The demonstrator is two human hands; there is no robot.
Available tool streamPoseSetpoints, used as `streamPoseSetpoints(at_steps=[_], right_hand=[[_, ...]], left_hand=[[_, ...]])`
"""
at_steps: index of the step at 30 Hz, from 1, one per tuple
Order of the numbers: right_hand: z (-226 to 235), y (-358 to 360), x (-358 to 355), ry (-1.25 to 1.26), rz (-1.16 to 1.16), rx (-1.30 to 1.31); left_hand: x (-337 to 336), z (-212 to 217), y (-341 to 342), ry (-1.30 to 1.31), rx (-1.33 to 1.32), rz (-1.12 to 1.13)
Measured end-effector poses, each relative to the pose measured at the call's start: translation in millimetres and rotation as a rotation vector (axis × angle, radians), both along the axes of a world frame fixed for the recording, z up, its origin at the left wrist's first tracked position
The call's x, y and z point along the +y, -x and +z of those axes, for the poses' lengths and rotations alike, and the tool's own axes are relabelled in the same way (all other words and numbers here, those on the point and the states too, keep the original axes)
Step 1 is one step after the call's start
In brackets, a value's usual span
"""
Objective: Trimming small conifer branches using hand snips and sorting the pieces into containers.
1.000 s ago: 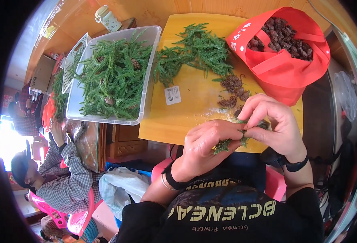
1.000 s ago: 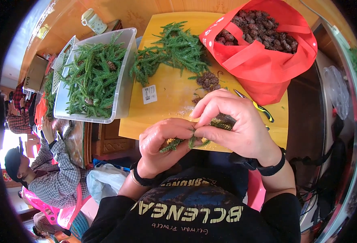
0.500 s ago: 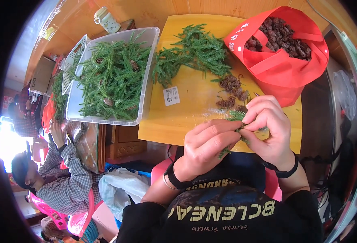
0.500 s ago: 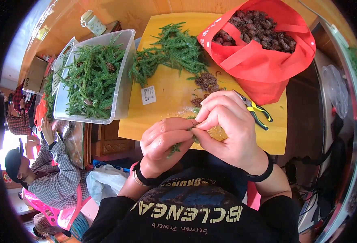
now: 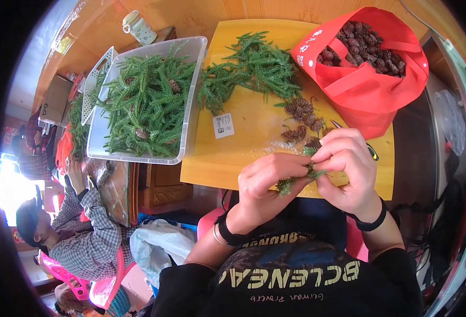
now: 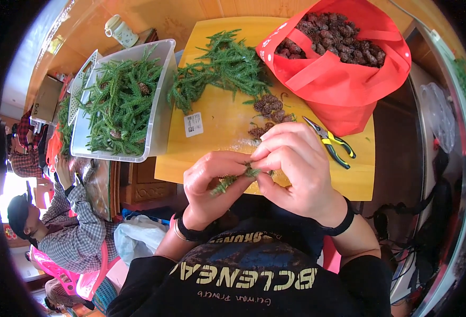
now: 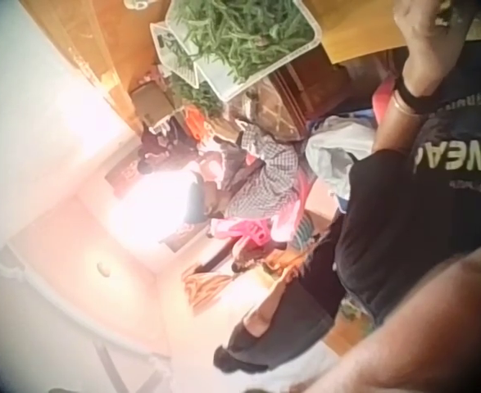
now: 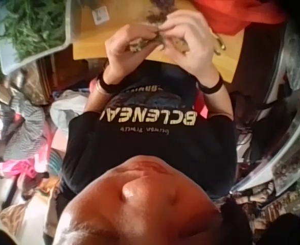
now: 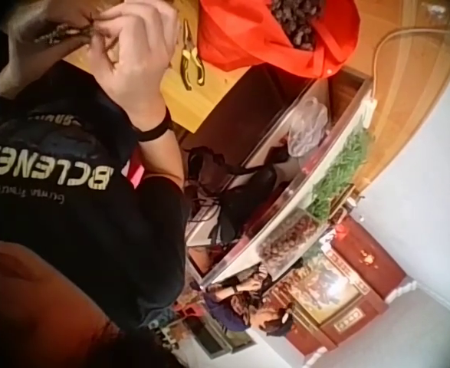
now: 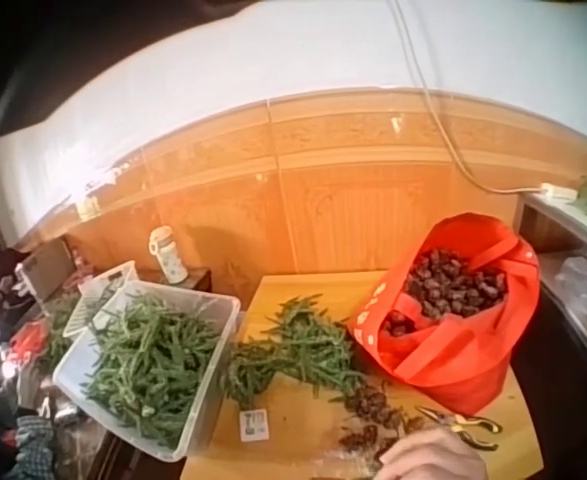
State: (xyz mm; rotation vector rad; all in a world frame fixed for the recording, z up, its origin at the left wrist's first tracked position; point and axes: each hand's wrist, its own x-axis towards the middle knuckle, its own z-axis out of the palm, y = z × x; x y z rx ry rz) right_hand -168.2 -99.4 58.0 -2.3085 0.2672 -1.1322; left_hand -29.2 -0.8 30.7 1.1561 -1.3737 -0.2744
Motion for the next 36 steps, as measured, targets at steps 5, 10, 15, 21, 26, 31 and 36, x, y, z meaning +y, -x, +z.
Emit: streamPoseSetpoints(at_steps=[5,10,15,21,26,31,36], right_hand=[[-0.4,3.0,-1.0,-0.038,-0.001,0.012],[-1.3,0.7,-4.6,-0.184,0.043,0.011],[0.6,0.2,-2.8,-0.295,0.074,0.043],[0.0,-1.0,-1.8,-0.259,0.084,0.007],[2.2,-2.0,-4.1,-0.217,0.099,-0.032],[-3.0,0.8,-8.5,-0.165,0.127,-0.008],[-7.0,1.0,-7.9,-0.161,0.084,-0.005]], left_hand=[[-5.9,-3.1,-3.7,0.141,-0.226,0.020],[-8.2,-0.2,-5.6,0.193,-0.372,-0.003],[-7.3,1.4,-2.9,0.081,-0.137,-0.097],[-5.4,-1.1,-9.1,0.053,-0.066,-0.161],[-5.3,3.5,-10.3,0.044,-0.085,-0.134],[-3.8,5.3,-11.8,-0.005,-0.079,-0.128],[-4.8,6.2,-13.4,-0.060,-0.090,-0.131]])
